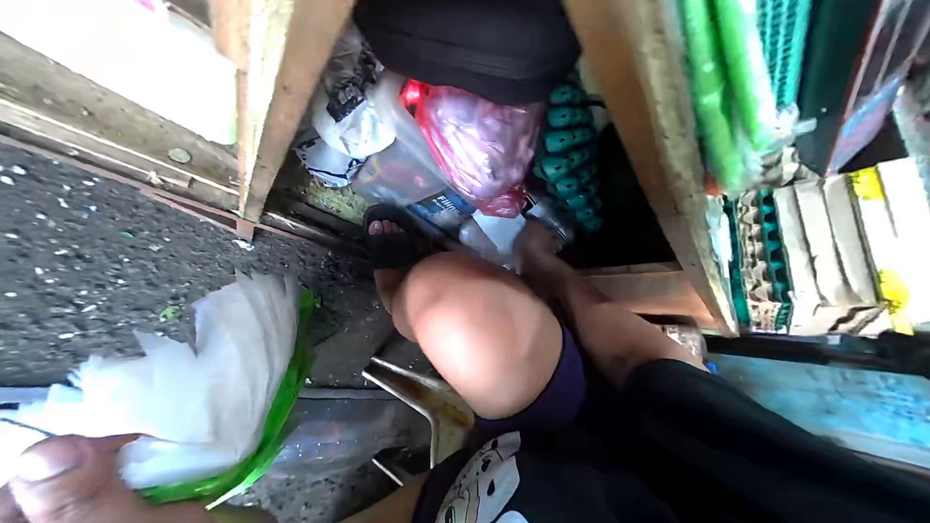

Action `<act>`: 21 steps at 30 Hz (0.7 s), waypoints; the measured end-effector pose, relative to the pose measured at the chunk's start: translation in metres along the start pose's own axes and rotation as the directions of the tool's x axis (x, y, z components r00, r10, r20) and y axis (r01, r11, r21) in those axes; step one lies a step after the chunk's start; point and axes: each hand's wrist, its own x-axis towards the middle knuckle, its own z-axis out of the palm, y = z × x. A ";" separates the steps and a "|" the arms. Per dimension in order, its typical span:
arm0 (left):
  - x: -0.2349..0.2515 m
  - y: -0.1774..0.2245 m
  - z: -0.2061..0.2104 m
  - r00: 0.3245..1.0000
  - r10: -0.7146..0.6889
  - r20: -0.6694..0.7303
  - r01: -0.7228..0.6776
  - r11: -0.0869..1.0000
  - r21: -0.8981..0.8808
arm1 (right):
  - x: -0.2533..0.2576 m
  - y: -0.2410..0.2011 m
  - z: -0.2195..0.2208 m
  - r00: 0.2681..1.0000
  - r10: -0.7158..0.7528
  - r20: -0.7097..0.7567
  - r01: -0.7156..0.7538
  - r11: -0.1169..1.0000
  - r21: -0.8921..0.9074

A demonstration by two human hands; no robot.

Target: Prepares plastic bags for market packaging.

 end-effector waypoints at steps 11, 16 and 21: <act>-0.005 0.018 0.007 0.998 -0.024 -0.062 0.039 0.966 0.255 | -0.001 -0.009 0.017 0.973 0.226 -0.055 -0.167 0.842 0.513; -0.011 0.015 0.002 0.994 0.017 -0.103 0.010 0.967 0.256 | -0.061 0.033 -0.001 0.920 -0.386 0.063 0.365 0.905 0.217; -0.015 0.014 -0.002 0.996 0.023 -0.090 0.003 0.960 0.282 | -0.056 0.043 0.006 0.643 -0.678 0.355 0.503 0.724 0.473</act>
